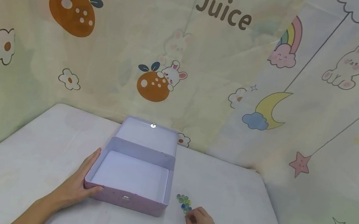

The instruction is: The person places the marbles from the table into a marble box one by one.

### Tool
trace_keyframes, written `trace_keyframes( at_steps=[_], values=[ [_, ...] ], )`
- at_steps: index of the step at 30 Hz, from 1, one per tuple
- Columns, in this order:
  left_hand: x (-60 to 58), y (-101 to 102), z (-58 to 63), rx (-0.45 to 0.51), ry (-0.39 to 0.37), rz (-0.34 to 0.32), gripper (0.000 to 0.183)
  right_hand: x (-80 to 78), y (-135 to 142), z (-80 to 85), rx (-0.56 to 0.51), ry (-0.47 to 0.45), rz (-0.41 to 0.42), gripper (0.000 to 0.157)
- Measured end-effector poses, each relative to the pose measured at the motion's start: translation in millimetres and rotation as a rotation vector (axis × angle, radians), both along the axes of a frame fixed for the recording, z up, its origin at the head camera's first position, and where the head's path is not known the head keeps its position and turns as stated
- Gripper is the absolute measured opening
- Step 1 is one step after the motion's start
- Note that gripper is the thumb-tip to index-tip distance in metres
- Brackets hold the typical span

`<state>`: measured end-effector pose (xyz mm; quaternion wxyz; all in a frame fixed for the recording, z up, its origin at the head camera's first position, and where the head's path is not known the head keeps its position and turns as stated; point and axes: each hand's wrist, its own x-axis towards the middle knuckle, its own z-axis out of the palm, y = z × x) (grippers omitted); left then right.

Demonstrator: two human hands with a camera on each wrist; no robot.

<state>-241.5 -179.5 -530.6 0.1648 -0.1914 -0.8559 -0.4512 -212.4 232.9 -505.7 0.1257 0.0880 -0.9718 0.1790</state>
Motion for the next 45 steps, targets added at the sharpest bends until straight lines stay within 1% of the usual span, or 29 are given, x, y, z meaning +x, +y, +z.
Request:
trace_keyframes(
  at_steps=[4,9,16,20,23,27,29,32,35,39,42,45],
  values=[
    [-1.3,0.9,0.4,-0.005,-0.01,0.008,0.112,0.2,-0.4,0.3,-0.011,-0.003,0.011,0.019],
    [-1.1,2.0,1.7,0.007,-0.05,0.01,0.112,0.4,-1.2,1.4,-0.017,0.004,0.018,0.019],
    [0.6,1.3,2.3,0.024,-0.049,0.002,0.112,-0.5,-2.9,4.7,-0.032,-0.061,0.016,0.015],
    [1.0,0.9,1.5,0.026,-0.053,-0.002,0.112,0.2,-3.7,11.0,-0.063,-0.117,0.016,0.013],
    [0.7,0.6,0.9,0.026,-0.051,-0.005,0.112,-1.1,-3.8,17.8,-0.074,-0.109,0.049,0.013],
    [-0.1,0.4,1.5,0.026,-0.053,-0.006,0.113,-7.3,-3.8,29.2,-0.099,-0.034,0.145,0.016],
    [-0.8,0.4,1.6,0.025,-0.052,-0.003,0.113,-11.6,-4.6,35.9,-0.11,-0.012,0.189,0.015],
    [-2.9,2.8,1.1,0.022,-0.054,-0.004,0.113,-17.4,-5.7,49.6,-0.134,-0.018,0.24,0.014],
    [-4.4,4.2,-0.4,0.026,-0.062,-0.009,0.112,-24.6,-9.6,65.6,-0.123,-0.028,0.294,0.012],
    [-3.7,0.8,-0.8,0.034,-0.061,-0.012,0.112,-37.7,-20.8,86.7,-0.05,-0.036,0.367,0.01],
    [-2.8,-2.3,0.2,0.033,-0.047,-0.012,0.112,-48.1,-31.8,101.4,0.019,-0.058,0.411,0.009],
    [-2.4,-2.5,0.2,0.038,-0.037,-0.016,0.111,-58.6,-41.2,112.7,0.076,-0.08,0.468,0.008]
  ],
)
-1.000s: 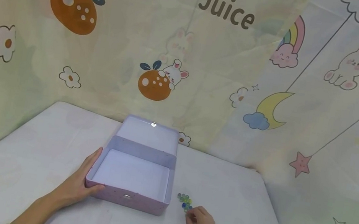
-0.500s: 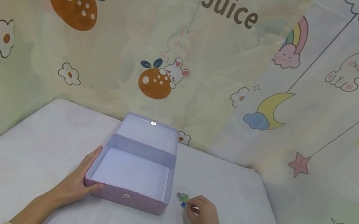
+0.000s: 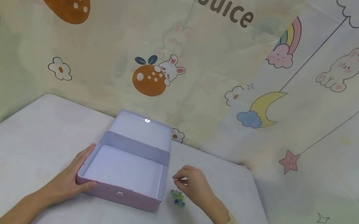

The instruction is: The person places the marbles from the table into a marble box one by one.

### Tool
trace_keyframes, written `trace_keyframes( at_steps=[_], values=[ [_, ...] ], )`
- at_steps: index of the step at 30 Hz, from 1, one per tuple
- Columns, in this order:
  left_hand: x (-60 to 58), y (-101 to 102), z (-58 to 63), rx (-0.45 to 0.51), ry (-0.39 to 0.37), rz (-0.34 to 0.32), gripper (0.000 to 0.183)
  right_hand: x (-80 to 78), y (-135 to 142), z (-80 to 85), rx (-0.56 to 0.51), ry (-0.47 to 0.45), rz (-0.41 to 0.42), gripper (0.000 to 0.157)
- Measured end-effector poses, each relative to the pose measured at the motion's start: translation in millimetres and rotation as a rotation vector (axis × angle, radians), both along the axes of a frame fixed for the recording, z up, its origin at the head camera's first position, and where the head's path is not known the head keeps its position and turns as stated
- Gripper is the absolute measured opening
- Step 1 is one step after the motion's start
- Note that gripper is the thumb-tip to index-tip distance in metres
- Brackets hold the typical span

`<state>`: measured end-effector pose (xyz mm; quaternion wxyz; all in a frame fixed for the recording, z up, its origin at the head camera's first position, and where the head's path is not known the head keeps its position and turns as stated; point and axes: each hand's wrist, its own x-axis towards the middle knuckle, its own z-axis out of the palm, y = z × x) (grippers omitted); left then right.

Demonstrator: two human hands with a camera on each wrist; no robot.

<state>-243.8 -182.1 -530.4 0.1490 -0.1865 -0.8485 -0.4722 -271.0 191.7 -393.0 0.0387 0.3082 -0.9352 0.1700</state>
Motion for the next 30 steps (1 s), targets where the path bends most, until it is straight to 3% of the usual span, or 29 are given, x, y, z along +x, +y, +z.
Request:
trace_keyframes(
  at_steps=[4,7,11,20,25,30],
  values=[
    [-0.3,0.5,0.6,-0.003,0.002,0.001,0.11,-17.5,-10.4,2.8,0.014,-0.04,0.112,0.008],
    [1.0,1.2,-0.1,0.0,-0.023,0.011,0.11,-29.1,-18.8,-2.3,0.008,-0.138,0.165,0.009],
    [3.5,2.3,-0.4,0.001,-0.053,0.014,0.11,-39.9,-31.5,-7.2,0.027,-0.273,0.197,0.012],
    [3.6,3.3,0.4,0.003,-0.046,0.004,0.109,-67.3,-61.5,-0.7,0.138,-0.398,0.276,0.013],
    [4.2,3.1,-1.2,0.003,-0.037,0.005,0.109,-80.1,-75.7,-3.4,0.195,-0.403,0.273,0.014],
    [4.5,1.9,0.5,0.001,-0.041,0.005,0.11,-88.3,-85.4,-13.6,0.184,-0.357,0.265,0.011]
  ],
)
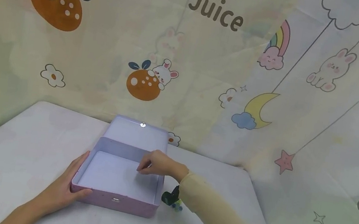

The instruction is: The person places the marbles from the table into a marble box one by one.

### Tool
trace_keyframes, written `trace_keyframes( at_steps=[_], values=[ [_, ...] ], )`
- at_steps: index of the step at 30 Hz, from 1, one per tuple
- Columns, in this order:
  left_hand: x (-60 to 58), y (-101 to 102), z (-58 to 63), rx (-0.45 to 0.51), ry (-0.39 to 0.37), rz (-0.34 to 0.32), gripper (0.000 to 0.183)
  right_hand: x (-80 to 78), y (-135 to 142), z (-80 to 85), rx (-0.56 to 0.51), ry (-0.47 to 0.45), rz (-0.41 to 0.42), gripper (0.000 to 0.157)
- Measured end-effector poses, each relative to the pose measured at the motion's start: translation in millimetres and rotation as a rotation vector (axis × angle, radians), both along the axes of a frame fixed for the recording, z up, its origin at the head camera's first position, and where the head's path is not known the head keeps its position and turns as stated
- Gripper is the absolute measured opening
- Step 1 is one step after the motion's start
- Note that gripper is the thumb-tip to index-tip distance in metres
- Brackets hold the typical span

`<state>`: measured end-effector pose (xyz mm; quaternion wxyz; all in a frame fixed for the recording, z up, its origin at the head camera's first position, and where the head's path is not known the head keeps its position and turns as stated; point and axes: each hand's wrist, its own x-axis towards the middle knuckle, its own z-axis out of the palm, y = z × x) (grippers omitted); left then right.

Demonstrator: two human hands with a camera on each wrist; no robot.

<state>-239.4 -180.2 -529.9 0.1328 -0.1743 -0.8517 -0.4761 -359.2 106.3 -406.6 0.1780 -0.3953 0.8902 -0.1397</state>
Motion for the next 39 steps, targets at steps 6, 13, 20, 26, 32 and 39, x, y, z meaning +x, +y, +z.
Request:
trace_keyframes(
  at_steps=[6,13,20,26,32,39],
  values=[
    [1.0,1.1,0.6,-0.001,-0.007,0.004,0.109,-5.0,-3.6,-14.2,-0.085,0.094,0.061,0.011],
    [-0.4,-3.8,3.1,-0.004,0.015,0.016,0.108,-11.5,-6.3,-13.5,-0.085,0.114,0.076,0.012],
    [-0.4,-3.5,1.0,-0.004,0.036,0.013,0.106,-12.1,-16.1,-2.3,-0.07,0.042,0.068,0.013],
    [0.8,0.5,-1.4,-0.001,0.008,0.005,0.106,-12.2,-16.4,-15.7,-0.056,0.055,0.063,0.011],
    [-0.2,0.4,-2.2,0.015,-0.01,-0.008,0.108,-12.0,-18.1,-30.4,0.053,0.11,0.086,0.008],
    [0.0,0.5,-3.4,-0.018,0.026,0.022,0.107,-13.5,-23.5,-39.6,0.187,0.167,0.08,0.006]
  ],
)
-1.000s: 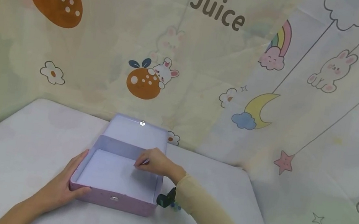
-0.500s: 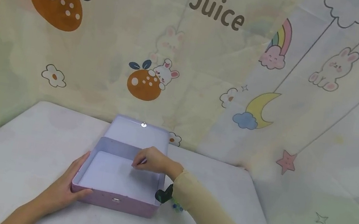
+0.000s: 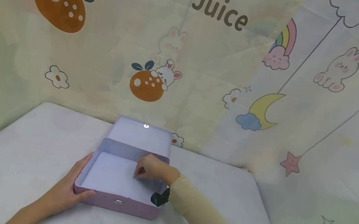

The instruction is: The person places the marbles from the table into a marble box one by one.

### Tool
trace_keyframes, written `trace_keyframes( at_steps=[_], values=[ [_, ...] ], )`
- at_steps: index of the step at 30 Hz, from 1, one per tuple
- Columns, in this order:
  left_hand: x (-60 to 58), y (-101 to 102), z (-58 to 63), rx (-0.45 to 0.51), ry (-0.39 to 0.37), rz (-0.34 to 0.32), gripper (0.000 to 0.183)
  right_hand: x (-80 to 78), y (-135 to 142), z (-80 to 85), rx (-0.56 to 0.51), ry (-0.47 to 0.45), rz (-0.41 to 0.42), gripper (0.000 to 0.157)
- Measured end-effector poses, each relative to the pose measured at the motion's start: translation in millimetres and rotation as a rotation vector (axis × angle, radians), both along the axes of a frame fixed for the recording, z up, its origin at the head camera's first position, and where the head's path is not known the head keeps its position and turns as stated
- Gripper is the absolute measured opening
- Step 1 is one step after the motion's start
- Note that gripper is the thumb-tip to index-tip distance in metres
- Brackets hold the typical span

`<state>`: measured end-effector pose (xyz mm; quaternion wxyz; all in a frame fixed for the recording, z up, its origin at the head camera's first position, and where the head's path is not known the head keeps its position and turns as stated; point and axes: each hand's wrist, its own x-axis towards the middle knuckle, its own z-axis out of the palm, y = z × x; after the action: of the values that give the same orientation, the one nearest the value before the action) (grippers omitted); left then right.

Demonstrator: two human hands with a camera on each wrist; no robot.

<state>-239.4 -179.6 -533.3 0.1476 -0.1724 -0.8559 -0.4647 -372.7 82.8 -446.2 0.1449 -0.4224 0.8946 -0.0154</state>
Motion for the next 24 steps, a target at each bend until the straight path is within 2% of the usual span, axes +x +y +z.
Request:
trace_keyframes(
  at_steps=[4,9,12,15,20,22,24],
  values=[
    [1.5,2.6,0.1,0.015,-0.013,-0.008,0.106,1.7,0.1,-5.0,0.013,0.005,0.007,0.007],
    [2.9,6.6,0.3,0.031,-0.028,-0.024,0.105,4.5,3.5,-6.4,-0.035,-0.018,0.027,0.012],
    [3.1,7.8,0.2,0.025,-0.041,-0.022,0.105,6.2,8.5,1.6,-0.1,-0.022,0.026,0.015],
    [3.1,7.2,0.3,0.01,-0.042,-0.009,0.105,12.0,17.9,20.9,-0.193,-0.025,0.0,0.017],
    [2.5,2.5,2.2,-0.008,-0.031,0.013,0.106,31.8,51.3,50.7,-0.349,0.05,-0.084,0.019],
    [2.0,1.5,2.8,-0.003,-0.039,0.014,0.106,42.8,71.9,52.3,-0.404,0.09,-0.156,0.019],
    [1.3,1.8,2.8,0.005,-0.047,0.005,0.107,57.1,95.3,47.0,-0.446,0.123,-0.245,0.019]
  ],
)
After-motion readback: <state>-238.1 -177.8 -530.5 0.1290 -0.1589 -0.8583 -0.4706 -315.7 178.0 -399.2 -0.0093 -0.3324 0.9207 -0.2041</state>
